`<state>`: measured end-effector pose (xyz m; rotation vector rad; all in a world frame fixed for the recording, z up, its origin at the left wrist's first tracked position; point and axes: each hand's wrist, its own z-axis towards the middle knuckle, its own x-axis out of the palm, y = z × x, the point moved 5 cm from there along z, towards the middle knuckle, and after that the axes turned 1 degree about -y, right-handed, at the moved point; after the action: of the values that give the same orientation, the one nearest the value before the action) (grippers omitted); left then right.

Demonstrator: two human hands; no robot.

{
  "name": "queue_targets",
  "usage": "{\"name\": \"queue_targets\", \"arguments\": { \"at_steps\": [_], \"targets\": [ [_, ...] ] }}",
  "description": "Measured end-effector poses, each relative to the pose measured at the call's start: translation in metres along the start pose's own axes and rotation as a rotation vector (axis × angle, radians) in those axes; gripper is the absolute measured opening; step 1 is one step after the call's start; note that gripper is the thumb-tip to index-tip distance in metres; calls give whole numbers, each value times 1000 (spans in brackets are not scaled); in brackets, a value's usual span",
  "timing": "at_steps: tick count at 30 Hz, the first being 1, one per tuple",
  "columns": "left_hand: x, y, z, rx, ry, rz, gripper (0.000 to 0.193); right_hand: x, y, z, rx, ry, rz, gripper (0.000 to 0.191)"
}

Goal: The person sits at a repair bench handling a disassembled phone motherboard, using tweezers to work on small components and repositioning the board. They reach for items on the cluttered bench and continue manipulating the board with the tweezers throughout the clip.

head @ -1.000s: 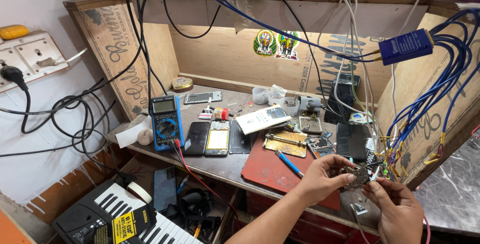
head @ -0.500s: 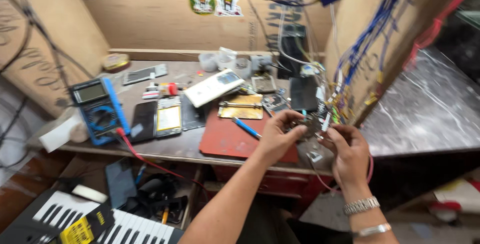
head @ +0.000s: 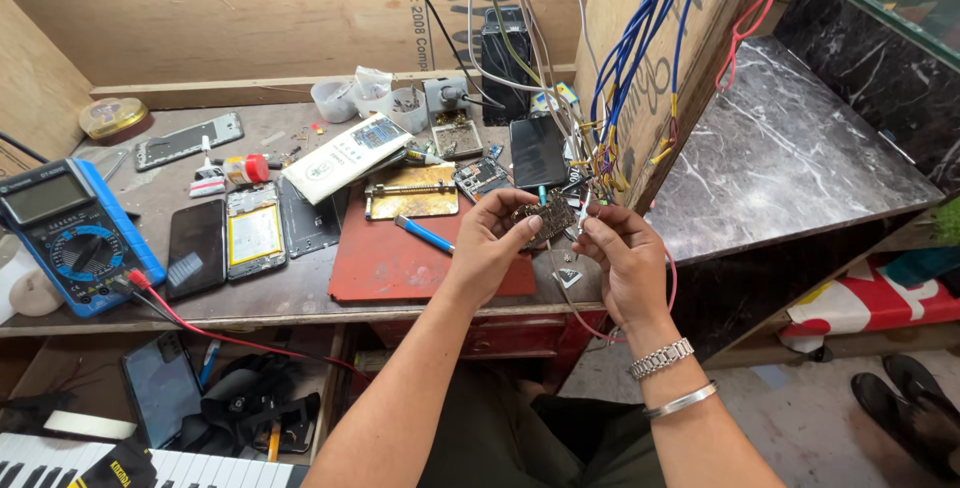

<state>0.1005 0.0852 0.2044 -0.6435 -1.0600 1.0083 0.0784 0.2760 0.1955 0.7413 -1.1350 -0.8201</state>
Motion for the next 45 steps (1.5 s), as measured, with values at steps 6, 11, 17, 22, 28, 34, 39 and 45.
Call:
{"name": "queue_targets", "arguments": {
  "at_steps": [6,11,17,22,28,34,39,45],
  "targets": [
    [4,1,-1,22,2,9,27,-7,-1,0,0,13,32,20],
    [6,3,-1,36,-5,21,28,-11,0,1,1,0,34,18],
    [6,3,0,5,-1,23,27,-9,2,3,2,-13,122,17],
    [5,3,-1,10,9,27,28,-8,-1,3,0,-18,131,17],
    [3,3,0,2,0,20,27,-6,-2,3,8,12,113,18],
    [1,4,-6,32,-13,35,27,-4,-2,-3,27,5,115,18],
    [-2,7,-7,35,-22,55,26,-5,-2,-4,-3,-17,105,15],
    [-8,1,-11,64,-33,50,25,-1,-3,-7,-31,-14,90,17]
  ]
}}
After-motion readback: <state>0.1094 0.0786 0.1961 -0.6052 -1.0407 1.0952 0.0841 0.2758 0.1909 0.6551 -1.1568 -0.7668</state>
